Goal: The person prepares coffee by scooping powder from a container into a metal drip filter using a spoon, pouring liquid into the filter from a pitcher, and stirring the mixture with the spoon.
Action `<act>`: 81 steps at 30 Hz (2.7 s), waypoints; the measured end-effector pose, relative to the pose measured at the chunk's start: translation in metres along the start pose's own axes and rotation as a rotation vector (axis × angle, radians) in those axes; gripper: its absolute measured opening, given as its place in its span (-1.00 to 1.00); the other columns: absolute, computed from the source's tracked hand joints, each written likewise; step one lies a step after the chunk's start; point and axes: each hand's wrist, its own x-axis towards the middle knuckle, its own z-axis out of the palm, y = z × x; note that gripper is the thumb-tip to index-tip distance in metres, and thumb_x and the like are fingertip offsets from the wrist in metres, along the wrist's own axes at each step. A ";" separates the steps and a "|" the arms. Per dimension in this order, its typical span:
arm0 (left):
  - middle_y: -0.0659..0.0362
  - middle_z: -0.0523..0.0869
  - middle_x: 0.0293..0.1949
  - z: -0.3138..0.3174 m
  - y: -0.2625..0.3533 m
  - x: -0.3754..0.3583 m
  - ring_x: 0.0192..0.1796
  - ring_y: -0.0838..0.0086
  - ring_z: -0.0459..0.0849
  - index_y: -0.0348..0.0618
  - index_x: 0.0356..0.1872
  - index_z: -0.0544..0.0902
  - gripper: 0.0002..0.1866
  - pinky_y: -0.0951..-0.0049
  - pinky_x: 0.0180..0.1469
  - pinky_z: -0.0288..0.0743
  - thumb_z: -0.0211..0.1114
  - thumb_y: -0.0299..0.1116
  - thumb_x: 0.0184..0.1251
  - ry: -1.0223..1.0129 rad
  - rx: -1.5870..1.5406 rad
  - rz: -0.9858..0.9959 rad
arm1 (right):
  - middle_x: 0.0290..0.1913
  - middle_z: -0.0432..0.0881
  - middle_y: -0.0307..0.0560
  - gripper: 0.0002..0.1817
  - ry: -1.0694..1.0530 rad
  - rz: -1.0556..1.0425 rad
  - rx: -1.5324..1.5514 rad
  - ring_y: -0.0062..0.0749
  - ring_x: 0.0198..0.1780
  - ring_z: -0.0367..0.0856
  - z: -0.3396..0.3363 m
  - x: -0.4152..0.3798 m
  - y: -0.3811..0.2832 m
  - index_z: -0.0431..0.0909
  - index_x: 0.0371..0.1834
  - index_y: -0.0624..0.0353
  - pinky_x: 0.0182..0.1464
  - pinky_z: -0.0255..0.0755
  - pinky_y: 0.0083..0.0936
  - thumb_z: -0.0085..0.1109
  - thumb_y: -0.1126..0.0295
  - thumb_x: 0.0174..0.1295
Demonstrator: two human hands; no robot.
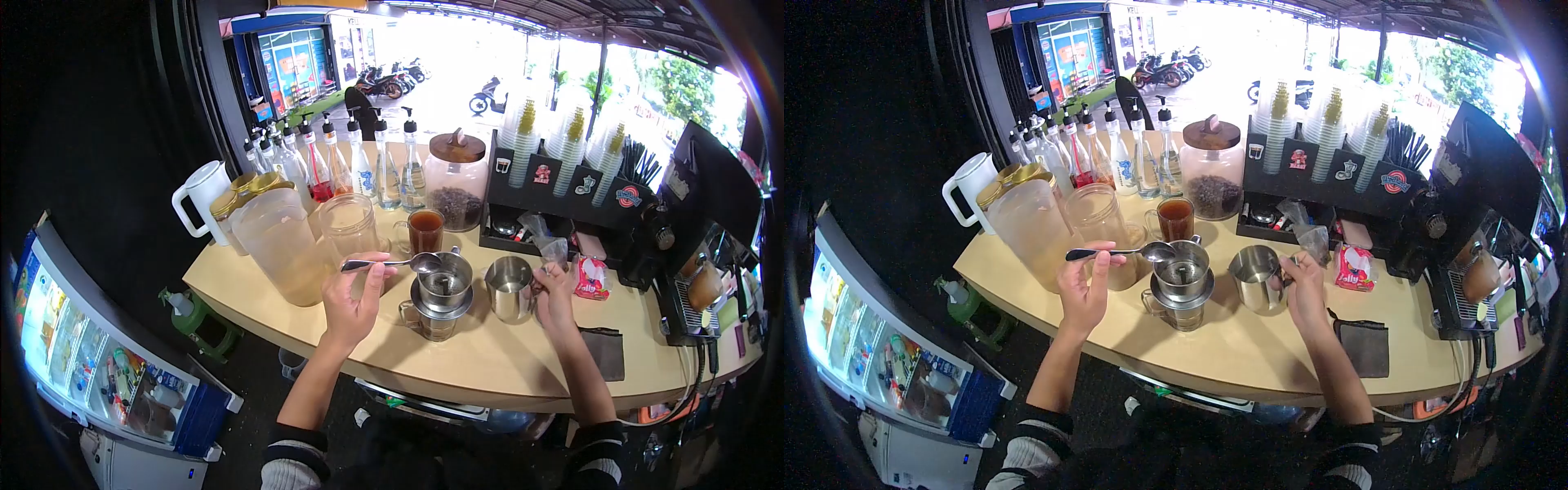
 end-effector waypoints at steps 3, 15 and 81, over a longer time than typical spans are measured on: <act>0.06 0.71 -0.24 0.000 0.000 -0.006 -0.25 0.45 0.72 -0.35 -0.15 0.60 -0.82 0.47 -0.10 0.52 0.13 -0.42 0.45 -0.012 -0.019 -0.045 | -0.54 0.40 -0.30 -0.80 -0.013 0.030 0.062 -0.63 -0.52 0.37 -0.016 0.003 0.030 0.34 -0.45 0.08 -0.42 0.42 -0.57 0.15 0.53 0.27; 0.00 0.74 -0.31 -0.017 -0.039 -0.065 -0.25 0.44 0.72 -0.32 -0.17 0.57 -0.88 0.49 -0.03 0.49 0.17 -0.47 0.40 0.132 0.197 -0.185 | -0.51 0.41 -0.22 -0.78 0.038 -0.027 0.117 -0.47 -0.45 0.45 -0.028 0.002 0.090 0.32 -0.48 0.11 -0.30 0.39 -0.48 0.07 0.45 0.34; -0.10 0.42 0.21 -0.028 -0.173 -0.024 0.25 0.01 0.44 -0.11 0.36 0.15 0.11 0.11 0.28 0.34 0.63 -0.30 -0.33 -0.262 -0.065 -0.044 | -0.34 0.68 0.04 -0.81 -1.150 -0.294 -2.039 -0.09 -0.35 0.65 0.261 0.055 0.082 0.65 -0.31 0.05 -0.33 0.49 -0.20 0.20 0.28 0.01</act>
